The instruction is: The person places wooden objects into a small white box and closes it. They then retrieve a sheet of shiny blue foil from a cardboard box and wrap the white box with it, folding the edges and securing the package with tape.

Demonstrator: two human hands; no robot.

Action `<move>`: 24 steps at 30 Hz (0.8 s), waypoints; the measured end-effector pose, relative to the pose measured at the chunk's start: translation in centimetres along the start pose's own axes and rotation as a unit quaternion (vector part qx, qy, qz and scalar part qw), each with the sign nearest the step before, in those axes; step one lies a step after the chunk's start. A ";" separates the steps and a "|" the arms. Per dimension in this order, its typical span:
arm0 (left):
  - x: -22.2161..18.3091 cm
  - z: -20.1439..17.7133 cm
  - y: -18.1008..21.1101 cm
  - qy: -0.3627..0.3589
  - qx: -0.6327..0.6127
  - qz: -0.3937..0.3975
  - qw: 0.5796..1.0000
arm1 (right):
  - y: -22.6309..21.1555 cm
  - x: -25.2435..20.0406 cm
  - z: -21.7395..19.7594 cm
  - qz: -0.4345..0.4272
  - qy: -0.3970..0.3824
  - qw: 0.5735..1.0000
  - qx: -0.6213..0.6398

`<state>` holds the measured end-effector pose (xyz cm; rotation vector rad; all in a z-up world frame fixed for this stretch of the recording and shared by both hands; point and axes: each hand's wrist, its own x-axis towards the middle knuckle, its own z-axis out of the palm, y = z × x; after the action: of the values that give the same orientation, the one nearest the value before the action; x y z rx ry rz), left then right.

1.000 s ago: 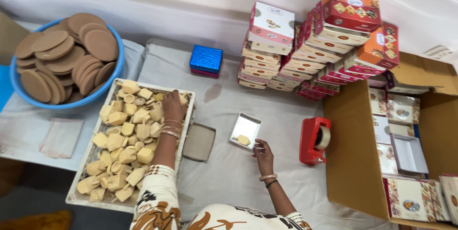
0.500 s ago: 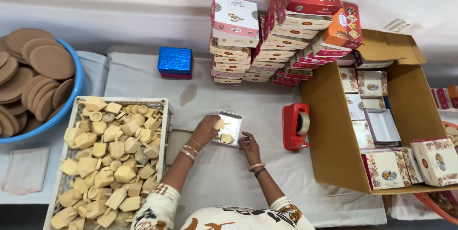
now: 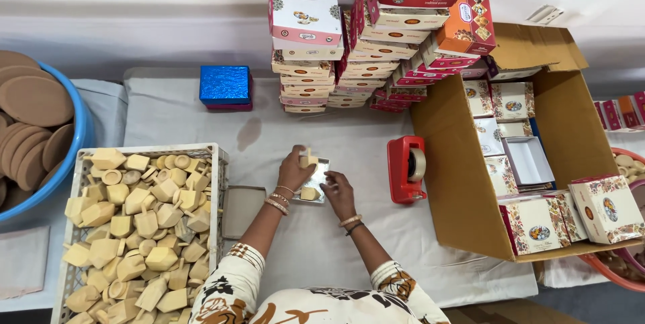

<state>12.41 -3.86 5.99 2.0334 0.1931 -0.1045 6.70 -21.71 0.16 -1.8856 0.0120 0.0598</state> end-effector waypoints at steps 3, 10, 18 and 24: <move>0.5 3.6 -4.0 0.057 0.030 -0.092 0.994 | -4.3 1.1 0.2 -0.100 -0.032 0.987 -0.124; 2.2 8.1 -9.9 0.112 0.051 -0.128 0.984 | -1.1 4.3 1.2 -0.145 -0.081 0.962 -0.217; -1.0 5.0 -8.8 0.140 0.098 -0.023 0.985 | -3.5 5.3 1.3 -0.192 -0.082 0.927 -0.311; -1.9 6.4 -8.6 0.068 0.143 0.022 0.987 | 0.7 5.8 2.6 -0.143 -0.091 0.938 -0.304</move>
<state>9.00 -5.95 -4.13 2.3325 0.2294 0.0364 12.36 -19.31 -1.60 -2.4712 -0.4558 0.0402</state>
